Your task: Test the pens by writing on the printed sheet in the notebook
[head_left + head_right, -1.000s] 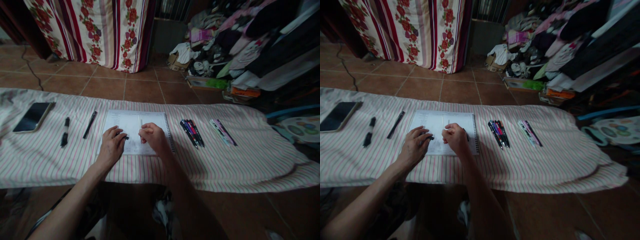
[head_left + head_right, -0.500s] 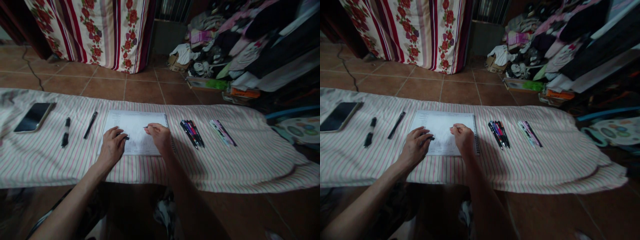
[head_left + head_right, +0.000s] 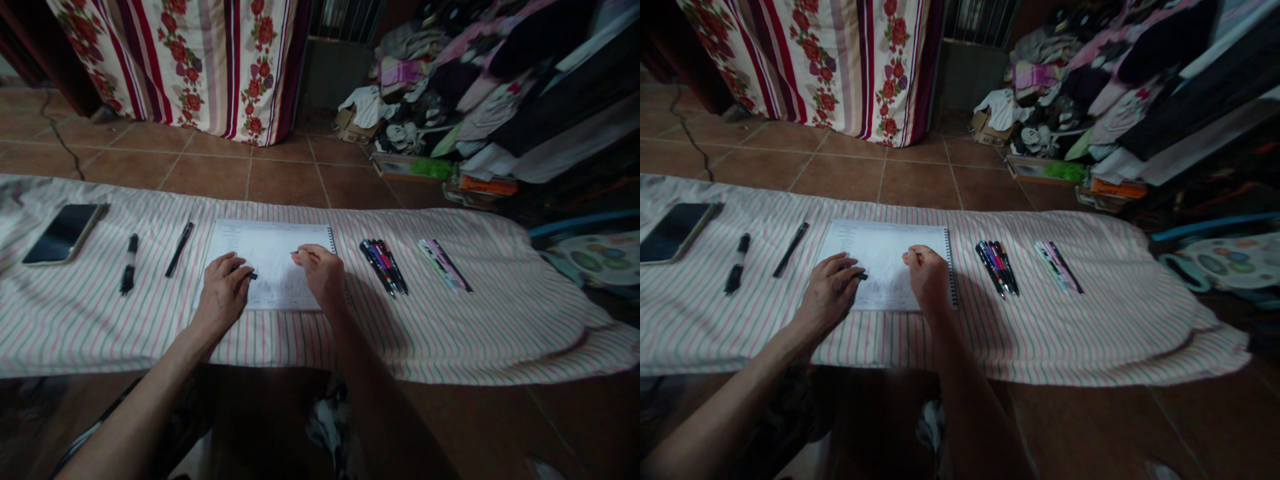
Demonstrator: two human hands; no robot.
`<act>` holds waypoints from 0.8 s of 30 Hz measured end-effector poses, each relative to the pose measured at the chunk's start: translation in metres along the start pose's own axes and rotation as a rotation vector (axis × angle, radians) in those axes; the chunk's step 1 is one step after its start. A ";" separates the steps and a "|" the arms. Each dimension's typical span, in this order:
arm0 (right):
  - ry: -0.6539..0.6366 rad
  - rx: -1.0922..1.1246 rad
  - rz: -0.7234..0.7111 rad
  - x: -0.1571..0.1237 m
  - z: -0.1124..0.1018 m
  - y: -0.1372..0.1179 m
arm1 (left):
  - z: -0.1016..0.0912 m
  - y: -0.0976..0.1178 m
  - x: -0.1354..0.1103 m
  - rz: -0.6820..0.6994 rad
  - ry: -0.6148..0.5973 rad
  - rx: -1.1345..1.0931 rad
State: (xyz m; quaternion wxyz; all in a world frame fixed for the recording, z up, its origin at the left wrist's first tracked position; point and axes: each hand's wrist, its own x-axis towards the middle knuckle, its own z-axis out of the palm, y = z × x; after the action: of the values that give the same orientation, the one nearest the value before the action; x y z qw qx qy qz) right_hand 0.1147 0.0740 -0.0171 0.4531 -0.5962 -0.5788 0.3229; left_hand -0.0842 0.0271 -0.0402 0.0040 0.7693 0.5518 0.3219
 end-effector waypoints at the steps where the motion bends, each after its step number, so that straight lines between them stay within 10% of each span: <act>1: 0.048 -0.001 -0.020 0.000 -0.001 0.000 | 0.000 0.000 0.000 0.003 0.001 0.001; 11: 0.037 -0.178 -0.149 -0.008 -0.005 -0.009 | 0.001 -0.001 0.000 -0.009 -0.010 0.007; 24: -0.288 -0.571 -0.550 -0.021 -0.003 0.008 | 0.000 -0.001 0.000 -0.006 -0.006 -0.006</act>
State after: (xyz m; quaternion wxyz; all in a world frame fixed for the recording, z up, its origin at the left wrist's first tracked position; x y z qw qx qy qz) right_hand 0.1179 0.0537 -0.0262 0.2533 -0.4699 -0.8401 0.0965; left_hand -0.0854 0.0279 -0.0405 0.0087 0.7685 0.5533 0.3213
